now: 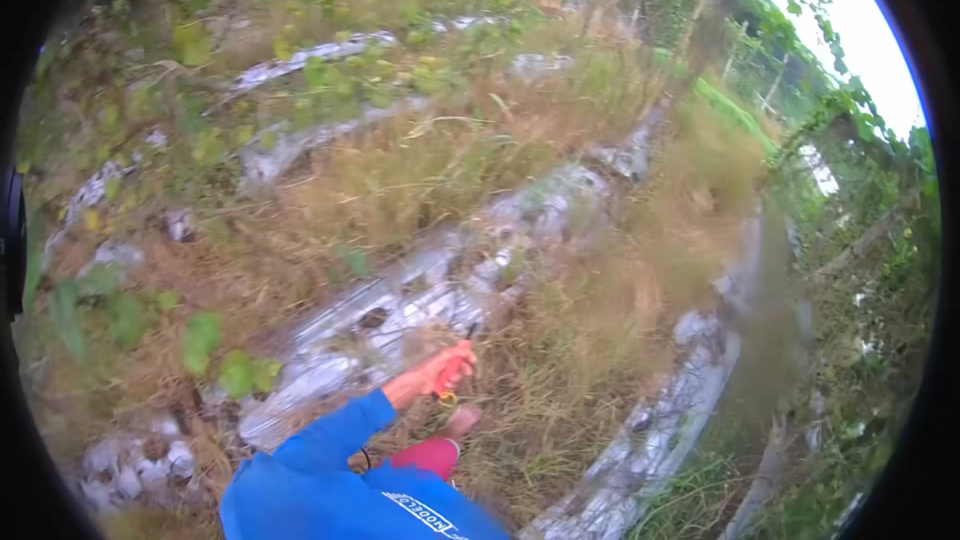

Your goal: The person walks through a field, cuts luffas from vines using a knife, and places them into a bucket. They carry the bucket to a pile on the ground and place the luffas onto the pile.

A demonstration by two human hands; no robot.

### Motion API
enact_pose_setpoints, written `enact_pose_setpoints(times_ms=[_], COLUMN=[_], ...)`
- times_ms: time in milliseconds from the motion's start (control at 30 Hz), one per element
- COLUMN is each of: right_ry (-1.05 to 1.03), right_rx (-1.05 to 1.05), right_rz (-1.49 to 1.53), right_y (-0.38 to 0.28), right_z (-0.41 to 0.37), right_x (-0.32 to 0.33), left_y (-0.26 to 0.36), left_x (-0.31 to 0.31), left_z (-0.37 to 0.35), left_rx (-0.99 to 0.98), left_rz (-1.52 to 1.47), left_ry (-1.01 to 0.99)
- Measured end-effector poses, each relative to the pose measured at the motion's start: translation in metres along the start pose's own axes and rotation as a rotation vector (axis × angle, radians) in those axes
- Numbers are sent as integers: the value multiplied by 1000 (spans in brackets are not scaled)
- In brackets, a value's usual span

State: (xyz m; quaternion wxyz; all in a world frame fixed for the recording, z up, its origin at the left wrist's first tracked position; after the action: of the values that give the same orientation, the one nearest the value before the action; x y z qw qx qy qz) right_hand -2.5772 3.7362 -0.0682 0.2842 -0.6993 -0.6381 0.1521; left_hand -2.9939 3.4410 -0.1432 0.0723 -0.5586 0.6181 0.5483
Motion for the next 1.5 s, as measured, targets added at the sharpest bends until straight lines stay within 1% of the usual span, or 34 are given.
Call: enact_pose_setpoints(times_ms=[33,67,133,233,267,300,367,433,467,500,567,600,633,700,733,767,800,833,867,900,933,967,1000,1033,1067,1133,1167,1233,1300,1367,1400,1433,1500], right_ry=[20,32,55,95,103,117,144,181,204,209,186,187,183,173,166,113,65,133,112,87,89,126,164,171,186,192,152,114,-50,-62,-76,-63,213], right_rx=[-2,-17,-31,-35,-33,-34,-39,-46,-16,-17,23,18,59,143,122,101,105,7,-26,-64,-57,21,96,95,117,145,146,142,61,91,118,112,171], right_rz=[12,23,40,88,106,132,183,238,244,262,149,160,174,199,217,244,250,349,319,295,305,256,202,190,238,278,271,269,75,123,170,165,-23], right_y=[-14,-25,-48,-75,-85,-94,-110,-129,-168,-188,-220,-222,-217,-204,-184,-165,-165,-161,-177,-208,-234,-263,-288,-321,-343,-393,-418,-446,-467,-498,-511,-518,-521], right_z=[14,25,45,64,71,77,88,105,107,119,147,162,185,232,252,280,307,328,337,342,358,369,378,401,422,459,472,508,557,591,601,611,620], right_x=[17,34,71,122,139,154,181,205,209,222,250,267,292,350,372,400,437,471,494,509,528,548,568,601,614,639,645,669,696,724,737,761,810], left_y=[23,31,52,73,81,87,102,112,112,117,129,132,134,138,139,142,148,154,152,156,171,182,198,215,228,250,260,277,291,306,318,328,348], left_x=[4,7,21,-25,-51,-75,-131,-168,-182,-188,-197,-190,-181,-146,-125,-102,-94,-82,-72,-81,-97,-114,-148,-178,-199,-230,-236,-242,-234,-216,-217,-221,-202], left_z=[28,55,117,209,239,266,312,358,376,397,440,465,489,541,563,590,617,644,652,666,693,717,736,781,808,857,879,929,986,1042,1064,1100,1146], left_rx=[-11,8,12,71,66,95,143,182,204,219,172,167,170,165,164,150,131,87,81,101,93,87,90,87,92,73,68,77,88,116,102,107,92], left_rz=[-60,-73,-90,-137,-125,-104,4,26,19,29,-14,-31,-27,-65,-75,-89,-93,-157,-212,-200,-171,-150,-156,-168,-102,-16,-17,76,86,47,6,-5,5], left_ry=[16,-3,116,17,-71,-78,-226,-271,-304,-309,-347,-323,-328,-166,-73,19,16,99,204,215,215,218,127,120,82,30,35,18,-4,33,17,6,196])
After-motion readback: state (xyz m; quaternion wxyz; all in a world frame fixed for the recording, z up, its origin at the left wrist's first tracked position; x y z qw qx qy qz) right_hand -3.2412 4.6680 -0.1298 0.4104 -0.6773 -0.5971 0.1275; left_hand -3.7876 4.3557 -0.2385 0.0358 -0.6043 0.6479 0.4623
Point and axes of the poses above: each hand's wrist, its own z-axis towards the middle knuckle, its own x-axis out of the back of the hand, y = z × x, the point moved 8 cm from there along z, towards the middle knuckle, and after that the axes turned 10 degrees about -y, right-handed, at the moved point
